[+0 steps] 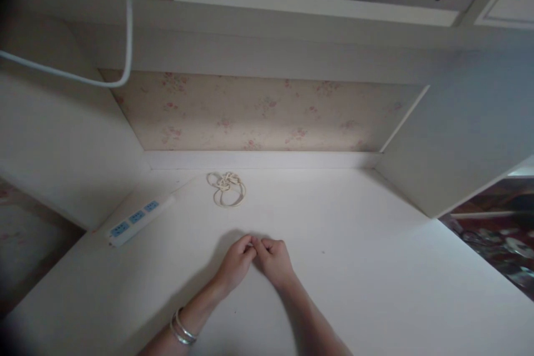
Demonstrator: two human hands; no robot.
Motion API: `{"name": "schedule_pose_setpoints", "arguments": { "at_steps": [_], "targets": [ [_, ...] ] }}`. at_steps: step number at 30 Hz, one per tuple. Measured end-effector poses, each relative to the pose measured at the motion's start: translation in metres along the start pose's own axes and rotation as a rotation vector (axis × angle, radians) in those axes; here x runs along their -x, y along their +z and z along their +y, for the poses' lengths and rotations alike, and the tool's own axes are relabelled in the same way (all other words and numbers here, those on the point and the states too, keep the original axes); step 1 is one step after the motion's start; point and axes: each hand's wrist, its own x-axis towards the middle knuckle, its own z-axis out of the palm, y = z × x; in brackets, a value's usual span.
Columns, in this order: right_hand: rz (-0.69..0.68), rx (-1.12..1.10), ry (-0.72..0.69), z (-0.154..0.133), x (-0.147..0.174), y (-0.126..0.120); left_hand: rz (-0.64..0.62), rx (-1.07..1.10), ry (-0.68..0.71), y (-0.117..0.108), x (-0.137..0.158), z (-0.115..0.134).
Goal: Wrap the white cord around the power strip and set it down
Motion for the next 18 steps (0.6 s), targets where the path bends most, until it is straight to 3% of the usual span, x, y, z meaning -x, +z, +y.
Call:
{"name": "schedule_pose_setpoints", "arguments": {
  "at_steps": [18],
  "targets": [
    [-0.02, 0.123, -0.073, 0.002, 0.016, 0.003, 0.018, -0.013, -0.058, 0.0, 0.017, -0.001]
  ]
}}
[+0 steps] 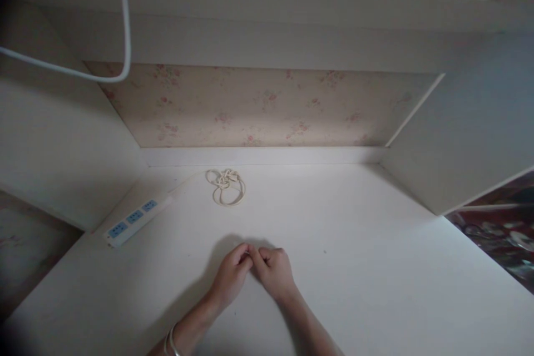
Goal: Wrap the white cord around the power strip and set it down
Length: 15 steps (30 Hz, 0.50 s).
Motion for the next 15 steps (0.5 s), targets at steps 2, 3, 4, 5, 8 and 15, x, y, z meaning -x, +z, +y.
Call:
{"name": "schedule_pose_setpoints", "arguments": {
  "at_steps": [2, 3, 4, 5, 8, 15],
  "targets": [
    [0.001, 0.005, 0.005, -0.0007, 0.0002, -0.0004, 0.006, 0.006, -0.013, -0.0008, 0.0006, 0.0014],
    [0.002, 0.009, 0.008, -0.0008, 0.0003, -0.0005, 0.005, 0.012, -0.016, -0.0011, 0.0011, 0.0024],
    [0.001, 0.015, 0.011, -0.0007, 0.0003, -0.0006, 0.0, 0.019, -0.018, -0.0014, 0.0017, 0.0035],
    [0.0, 0.022, 0.012, -0.0005, 0.0002, -0.0007, -0.004, 0.025, -0.018, -0.0016, 0.0023, 0.0045],
    [0.0, 0.04, 0.011, 0.0009, -0.0016, -0.0008, -0.012, 0.035, -0.007, -0.0024, 0.0034, 0.0059],
    [0.0, 0.007, 0.025, -0.0015, -0.0072, -0.0016, -0.025, 0.008, 0.029, -0.0056, -0.0022, 0.0032]
  ]
}}
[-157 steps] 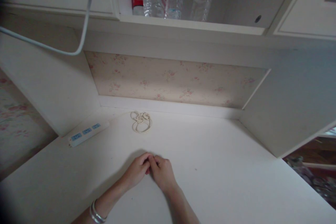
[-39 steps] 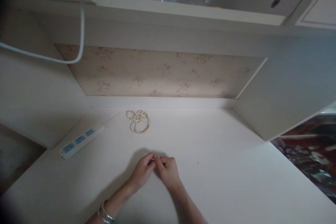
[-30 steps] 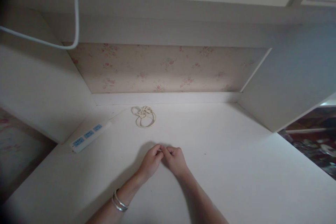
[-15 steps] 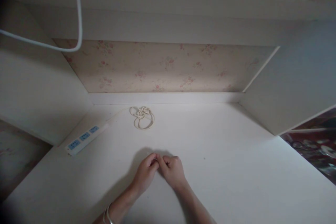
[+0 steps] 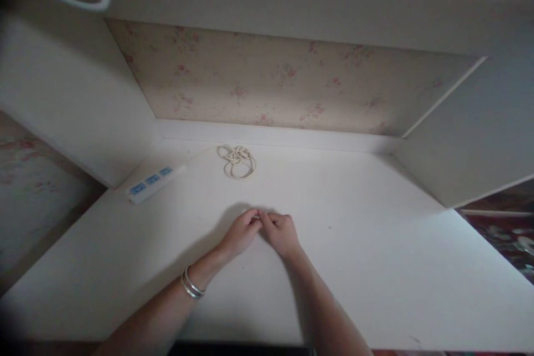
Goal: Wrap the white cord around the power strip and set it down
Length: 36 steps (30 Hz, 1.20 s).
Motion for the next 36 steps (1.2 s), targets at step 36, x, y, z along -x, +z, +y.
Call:
{"name": "schedule_pose_setpoints", "arguments": {
  "at_steps": [36],
  "targets": [
    [0.101, 0.003, 0.142, -0.032, -0.18, 0.058, 0.186, 0.191, -0.063, -0.092, -0.018, -0.028]
  ]
}}
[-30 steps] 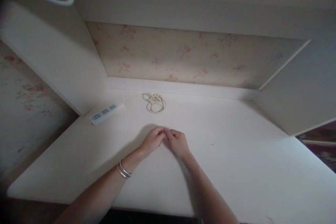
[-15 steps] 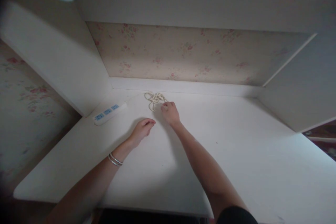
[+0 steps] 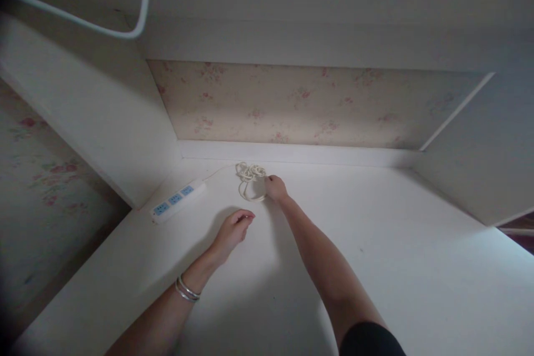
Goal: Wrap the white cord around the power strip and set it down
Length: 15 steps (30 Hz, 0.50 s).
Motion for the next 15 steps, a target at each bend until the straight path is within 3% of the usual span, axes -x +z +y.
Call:
{"name": "schedule_pose_setpoints", "arguments": {
  "at_steps": [11, 15],
  "targets": [
    [-0.065, -0.429, -0.124, 0.005, 0.124, -0.019, 0.12, 0.182, 0.034, 0.006, 0.004, 0.005],
    [-0.136, -0.327, -0.284, 0.002, 0.16, -0.028, 0.052, 0.267, -0.021, 0.005, 0.011, 0.013]
  ]
}}
